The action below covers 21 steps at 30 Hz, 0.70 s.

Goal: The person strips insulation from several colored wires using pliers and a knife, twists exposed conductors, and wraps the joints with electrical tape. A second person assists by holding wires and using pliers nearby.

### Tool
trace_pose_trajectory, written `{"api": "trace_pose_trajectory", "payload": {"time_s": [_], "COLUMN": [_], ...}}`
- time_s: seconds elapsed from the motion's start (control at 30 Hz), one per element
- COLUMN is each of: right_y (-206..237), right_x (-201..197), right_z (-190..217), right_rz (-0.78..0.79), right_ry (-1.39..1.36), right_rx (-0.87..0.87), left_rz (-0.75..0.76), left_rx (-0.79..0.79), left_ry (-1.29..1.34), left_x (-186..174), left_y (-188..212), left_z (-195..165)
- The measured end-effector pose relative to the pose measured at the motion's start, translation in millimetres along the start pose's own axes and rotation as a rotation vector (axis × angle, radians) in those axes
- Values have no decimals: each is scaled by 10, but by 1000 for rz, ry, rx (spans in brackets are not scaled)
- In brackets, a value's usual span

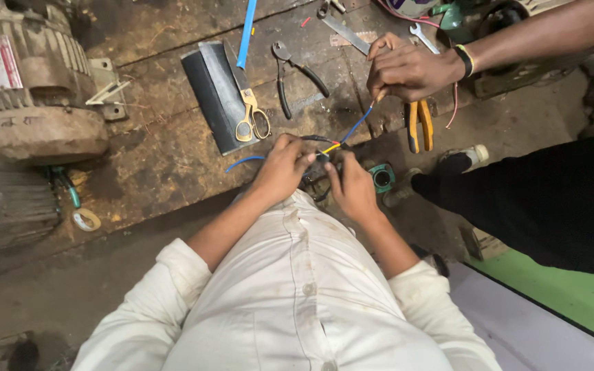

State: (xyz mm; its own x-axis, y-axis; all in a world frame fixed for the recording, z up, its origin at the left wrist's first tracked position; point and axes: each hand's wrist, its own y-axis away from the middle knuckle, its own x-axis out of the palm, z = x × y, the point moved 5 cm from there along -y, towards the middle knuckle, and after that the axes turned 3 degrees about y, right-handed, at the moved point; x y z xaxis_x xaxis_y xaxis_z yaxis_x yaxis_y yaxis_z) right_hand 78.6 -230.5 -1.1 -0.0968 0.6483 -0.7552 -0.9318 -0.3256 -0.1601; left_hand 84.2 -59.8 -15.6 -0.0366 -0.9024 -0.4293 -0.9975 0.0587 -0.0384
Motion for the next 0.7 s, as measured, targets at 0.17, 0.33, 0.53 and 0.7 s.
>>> {"api": "trace_pose_trajectory", "payload": {"time_s": [0.17,0.33,0.53,0.7], "right_y": [-118,-427,-108,137], "right_x": [-144,-272,-243,113], "right_z": [-127,283,218,-140], "right_rz": [183,79,-117,-126], "right_ry": [-558,-108,-96,-772], "right_rx": [510,-103,-5,385], "left_rz": [2,89,133,16], "left_rx": [-50,-7,-64,-180], "left_ry": [-6,41,64,-15], "left_x": [-132,-48,11,21], "left_y": [0,16,52,-40], "left_z": [-38,-82,-41,54]}}
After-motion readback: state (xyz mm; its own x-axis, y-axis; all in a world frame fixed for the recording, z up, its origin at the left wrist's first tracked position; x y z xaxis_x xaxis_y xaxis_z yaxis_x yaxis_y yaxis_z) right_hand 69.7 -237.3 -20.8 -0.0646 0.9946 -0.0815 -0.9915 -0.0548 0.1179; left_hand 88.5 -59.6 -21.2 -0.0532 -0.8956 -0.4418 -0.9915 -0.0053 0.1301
